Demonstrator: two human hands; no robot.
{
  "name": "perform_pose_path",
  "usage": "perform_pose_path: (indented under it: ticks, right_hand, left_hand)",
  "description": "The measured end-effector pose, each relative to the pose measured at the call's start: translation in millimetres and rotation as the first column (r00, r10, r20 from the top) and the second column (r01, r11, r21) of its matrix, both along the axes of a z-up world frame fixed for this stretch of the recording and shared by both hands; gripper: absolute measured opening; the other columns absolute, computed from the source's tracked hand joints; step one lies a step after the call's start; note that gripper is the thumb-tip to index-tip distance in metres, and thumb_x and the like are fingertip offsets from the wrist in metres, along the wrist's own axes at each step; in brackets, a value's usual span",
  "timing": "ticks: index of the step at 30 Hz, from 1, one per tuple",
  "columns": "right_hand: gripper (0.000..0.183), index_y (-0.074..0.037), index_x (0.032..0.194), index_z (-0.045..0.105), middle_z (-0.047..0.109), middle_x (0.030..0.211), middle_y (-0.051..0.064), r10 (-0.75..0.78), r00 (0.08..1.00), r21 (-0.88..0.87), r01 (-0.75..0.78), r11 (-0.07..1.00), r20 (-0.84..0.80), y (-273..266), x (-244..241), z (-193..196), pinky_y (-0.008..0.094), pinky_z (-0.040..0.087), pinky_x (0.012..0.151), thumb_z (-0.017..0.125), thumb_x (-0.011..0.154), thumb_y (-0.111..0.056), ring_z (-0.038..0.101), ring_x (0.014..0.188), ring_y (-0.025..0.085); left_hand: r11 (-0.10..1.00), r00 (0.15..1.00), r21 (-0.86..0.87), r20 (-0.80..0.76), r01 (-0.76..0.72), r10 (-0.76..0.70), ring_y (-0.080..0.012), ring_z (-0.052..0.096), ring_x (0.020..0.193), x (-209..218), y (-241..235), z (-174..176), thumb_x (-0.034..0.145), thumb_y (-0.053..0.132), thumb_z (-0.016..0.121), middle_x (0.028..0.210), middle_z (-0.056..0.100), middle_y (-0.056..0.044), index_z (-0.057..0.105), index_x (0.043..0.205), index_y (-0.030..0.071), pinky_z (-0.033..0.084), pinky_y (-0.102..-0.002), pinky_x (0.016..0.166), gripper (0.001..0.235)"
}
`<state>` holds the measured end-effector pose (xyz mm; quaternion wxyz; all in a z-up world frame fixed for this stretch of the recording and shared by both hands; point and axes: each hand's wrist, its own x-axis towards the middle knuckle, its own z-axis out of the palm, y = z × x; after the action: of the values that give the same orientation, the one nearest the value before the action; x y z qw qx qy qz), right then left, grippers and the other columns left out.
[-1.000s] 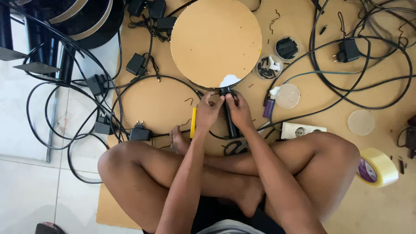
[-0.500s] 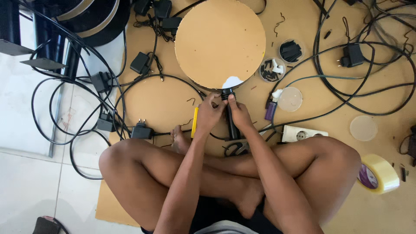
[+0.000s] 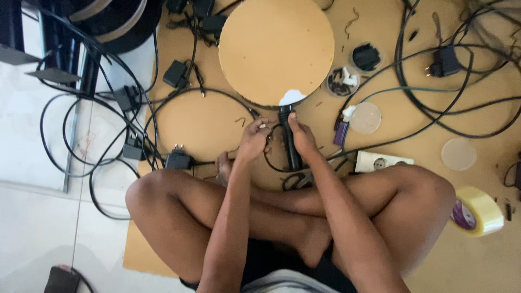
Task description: The person sits on the floor and repeatedly wraps a black cable around a cylindrical black object, likely a lamp base or stand. They use both hands to secure the cable in place while surrounded by various electronic components and tools.
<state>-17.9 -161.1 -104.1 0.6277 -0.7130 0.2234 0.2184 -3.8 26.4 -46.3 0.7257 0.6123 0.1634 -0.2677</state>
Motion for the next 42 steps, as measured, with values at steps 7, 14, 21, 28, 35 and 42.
perform_pose_path:
  ticks: [7, 14, 21, 28, 35, 42]
  right_hand:
    - [0.098, 0.001, 0.147, 0.054, 0.056, 0.146, 0.026, -0.016, 0.998, -0.019, 0.015, 1.000, -0.056, 27.6, -13.6, 141.8, 0.059, 0.037, 0.117, 0.032, 0.098, -0.081, 0.051, 0.138, 0.041]
    - [0.096, -0.001, 0.145, 0.058, 0.061, 0.140, 0.025, -0.025, 0.999, 0.012, 0.026, 1.000, -0.046, 22.8, -13.8, 111.0, 0.059, 0.040, 0.114, 0.035, 0.100, -0.083, 0.054, 0.135, 0.043]
    - [0.081, -0.010, 0.137, 0.067, 0.071, 0.124, 0.017, 0.016, 0.992, -0.109, -0.029, 0.994, -0.124, 27.3, -17.5, 133.6, 0.054, 0.049, 0.103, 0.044, 0.099, -0.077, 0.064, 0.119, 0.038]
    - [0.068, 0.003, 0.128, 0.067, 0.071, 0.107, 0.025, -0.054, 0.997, 0.025, 0.055, 0.998, -0.058, 14.0, -10.9, 82.6, 0.050, 0.055, 0.088, 0.040, 0.107, -0.056, 0.068, 0.101, 0.036]
    - [0.065, 0.000, 0.140, 0.058, 0.061, 0.127, 0.024, -0.115, 0.987, -0.079, 0.107, 0.991, -0.108, 28.4, 0.9, 134.8, 0.050, 0.045, 0.101, 0.043, 0.105, -0.053, 0.056, 0.120, 0.037]
    - [0.067, -0.003, 0.153, 0.047, 0.049, 0.150, 0.024, -0.215, 0.965, -0.201, 0.183, 0.962, -0.149, 32.3, 13.8, 187.0, 0.050, 0.035, 0.117, 0.046, 0.104, -0.049, 0.042, 0.142, 0.037]
  left_hand:
    - [0.959, 0.993, -0.264, -0.016, 0.106, -0.114, -0.0351, 0.077, 0.086, -27.5, 12.0, 97.6, 0.092, -0.008, 0.047, 0.121, 0.071, -0.024, 0.054, 0.138, -0.001, 0.067, -0.048, 0.076, 0.048]
    - [0.955, 0.805, 0.249, 0.526, 0.164, -0.276, -0.0331, 0.073, 0.108, -22.3, -11.5, 86.9, 0.096, -0.003, 0.059, 0.120, 0.074, -0.012, 0.069, 0.128, 0.011, 0.061, -0.044, 0.088, 0.037]
    - [0.746, 0.596, 0.650, 0.659, -0.145, -0.459, -0.0342, 0.072, 0.094, 3.7, -25.4, 60.5, 0.099, 0.042, 0.068, 0.103, 0.070, -0.007, 0.071, 0.117, 0.020, 0.059, -0.048, 0.085, 0.028]
    - [0.723, 0.534, 0.640, 0.719, -0.260, -0.445, -0.0294, 0.073, 0.094, 0.1, -42.3, 72.6, 0.101, 0.039, 0.066, 0.102, 0.063, -0.001, 0.072, 0.103, 0.017, 0.063, -0.040, 0.080, 0.023]
    - [0.730, 0.425, 0.622, 0.763, -0.282, -0.486, -0.0262, 0.074, 0.092, 13.2, -54.3, 36.0, 0.099, 0.031, 0.070, 0.092, 0.072, -0.004, 0.075, 0.104, 0.016, 0.062, -0.037, 0.081, 0.016]
    - [0.633, 0.320, 0.675, 0.737, -0.379, -0.595, -0.0169, 0.071, 0.078, 16.8, -56.5, 44.1, 0.099, 0.036, 0.069, 0.075, 0.069, 0.000, 0.069, 0.093, 0.018, 0.052, -0.030, 0.079, 0.019]
